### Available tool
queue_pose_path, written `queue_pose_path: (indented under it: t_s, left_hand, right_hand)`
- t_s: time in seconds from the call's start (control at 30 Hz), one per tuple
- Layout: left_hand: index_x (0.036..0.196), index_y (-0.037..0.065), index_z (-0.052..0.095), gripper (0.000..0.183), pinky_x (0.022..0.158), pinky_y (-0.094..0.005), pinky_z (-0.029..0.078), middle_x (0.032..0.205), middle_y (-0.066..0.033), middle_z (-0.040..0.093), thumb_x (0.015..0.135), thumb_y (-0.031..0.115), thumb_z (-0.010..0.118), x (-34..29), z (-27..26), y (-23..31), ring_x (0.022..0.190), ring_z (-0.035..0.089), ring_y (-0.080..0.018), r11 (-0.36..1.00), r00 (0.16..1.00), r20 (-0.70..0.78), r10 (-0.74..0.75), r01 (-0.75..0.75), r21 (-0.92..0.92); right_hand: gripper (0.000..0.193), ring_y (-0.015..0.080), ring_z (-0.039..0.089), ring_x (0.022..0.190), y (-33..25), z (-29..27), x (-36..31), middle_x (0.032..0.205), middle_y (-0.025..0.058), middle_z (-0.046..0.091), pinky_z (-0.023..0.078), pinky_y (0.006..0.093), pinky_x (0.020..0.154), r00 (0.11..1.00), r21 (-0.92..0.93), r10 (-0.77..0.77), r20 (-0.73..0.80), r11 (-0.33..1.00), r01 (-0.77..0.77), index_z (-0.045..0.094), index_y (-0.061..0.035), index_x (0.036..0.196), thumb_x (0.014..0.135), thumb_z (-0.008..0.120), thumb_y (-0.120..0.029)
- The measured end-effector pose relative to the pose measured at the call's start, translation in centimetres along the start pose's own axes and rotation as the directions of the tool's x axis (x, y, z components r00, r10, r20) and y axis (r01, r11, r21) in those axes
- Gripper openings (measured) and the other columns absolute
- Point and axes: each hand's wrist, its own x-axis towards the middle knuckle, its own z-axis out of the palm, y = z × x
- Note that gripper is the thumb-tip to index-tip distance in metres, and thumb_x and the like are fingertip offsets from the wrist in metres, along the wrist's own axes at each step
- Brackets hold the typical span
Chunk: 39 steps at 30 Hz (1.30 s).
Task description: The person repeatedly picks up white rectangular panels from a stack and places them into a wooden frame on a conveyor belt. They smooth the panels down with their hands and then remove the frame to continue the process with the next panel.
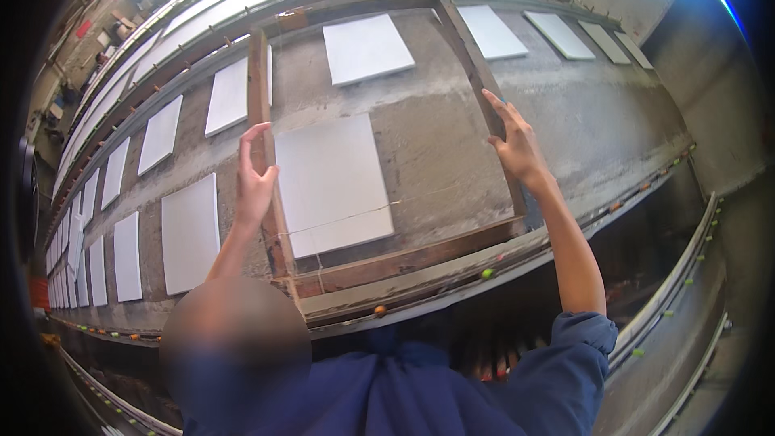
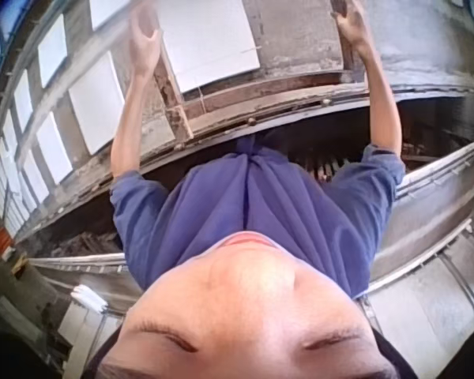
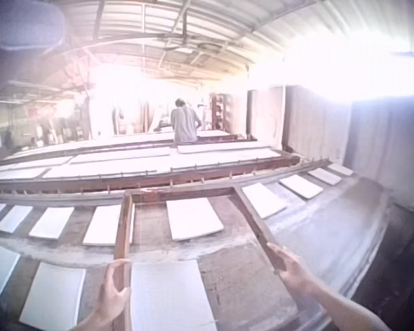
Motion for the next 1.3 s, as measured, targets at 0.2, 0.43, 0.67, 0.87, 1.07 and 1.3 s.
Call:
queue_pose_path:
  t_s: [0.2,0.43,0.67,0.87,1.07,1.3]
  left_hand:
    - [0.126,0.007,0.043,0.063,0.115,-0.0352,0.019,0.130,-0.0080,0.045,0.067,-0.016,0.050,-0.2,11.6,4.3,0.132,0.034,-0.0227,0.999,1.000,0.001,0.017,-0.017,0.041]
    - [0.109,0.006,0.049,0.044,0.109,-0.0368,0.027,0.114,-0.0083,0.051,0.068,-0.011,0.051,-1.6,21.8,3.7,0.120,0.045,-0.0248,0.999,0.999,-0.029,-0.027,0.029,0.044]
    - [0.104,0.004,0.047,0.039,0.106,-0.0354,0.030,0.107,-0.0101,0.050,0.068,-0.010,0.051,-1.6,25.3,3.5,0.116,0.047,-0.0258,0.992,0.999,-0.014,-0.051,0.052,0.113]
    - [0.104,0.004,0.045,0.038,0.106,-0.0348,0.030,0.107,-0.0106,0.049,0.069,-0.010,0.052,-2.4,26.5,2.2,0.115,0.048,-0.0260,0.986,0.998,0.002,-0.065,0.064,0.154]
    - [0.102,0.004,0.045,0.034,0.106,-0.0348,0.030,0.105,-0.0112,0.049,0.071,-0.008,0.053,-3.0,27.5,2.3,0.116,0.047,-0.0264,0.980,0.992,0.020,-0.122,0.117,0.161]
    - [0.103,0.005,0.045,0.032,0.105,-0.0379,0.031,0.108,-0.0125,0.048,0.074,-0.008,0.051,-3.1,27.4,1.6,0.118,0.045,-0.0316,0.966,0.991,0.041,-0.129,0.116,0.231]
  right_hand:
    - [0.078,0.0392,0.033,0.132,12.2,-5.4,0.9,0.140,0.0166,0.042,0.034,0.0456,0.108,0.991,-0.016,-0.117,-0.065,0.993,0.117,0.038,-0.0249,0.140,0.074,0.067,0.006]
    - [0.080,0.0384,0.034,0.131,21.5,-9.1,0.0,0.139,0.0161,0.043,0.036,0.0454,0.107,0.996,-0.006,-0.086,-0.002,0.996,0.086,0.034,-0.0232,0.141,0.074,0.065,0.008]
    - [0.079,0.0399,0.036,0.130,25.3,-9.4,1.0,0.137,0.0178,0.044,0.038,0.0470,0.104,0.995,-0.002,-0.042,0.085,0.999,0.042,0.033,-0.0245,0.141,0.075,0.066,0.004]
    - [0.077,0.0398,0.036,0.129,26.7,-8.6,0.6,0.137,0.0195,0.043,0.038,0.0461,0.104,0.991,-0.003,-0.064,0.115,0.998,0.065,0.032,-0.0228,0.141,0.077,0.063,0.006]
    - [0.069,0.0388,0.046,0.121,26.9,-9.1,-0.8,0.129,0.0190,0.050,0.041,0.0461,0.100,0.993,0.016,-0.060,0.105,0.998,0.059,0.038,-0.0194,0.137,0.078,0.059,0.009]
    - [0.064,0.0408,0.041,0.125,26.8,-8.8,-0.9,0.133,0.0235,0.045,0.039,0.0441,0.102,0.990,-0.130,-0.041,0.134,0.990,0.058,0.039,-0.0175,0.137,0.080,0.058,0.007]
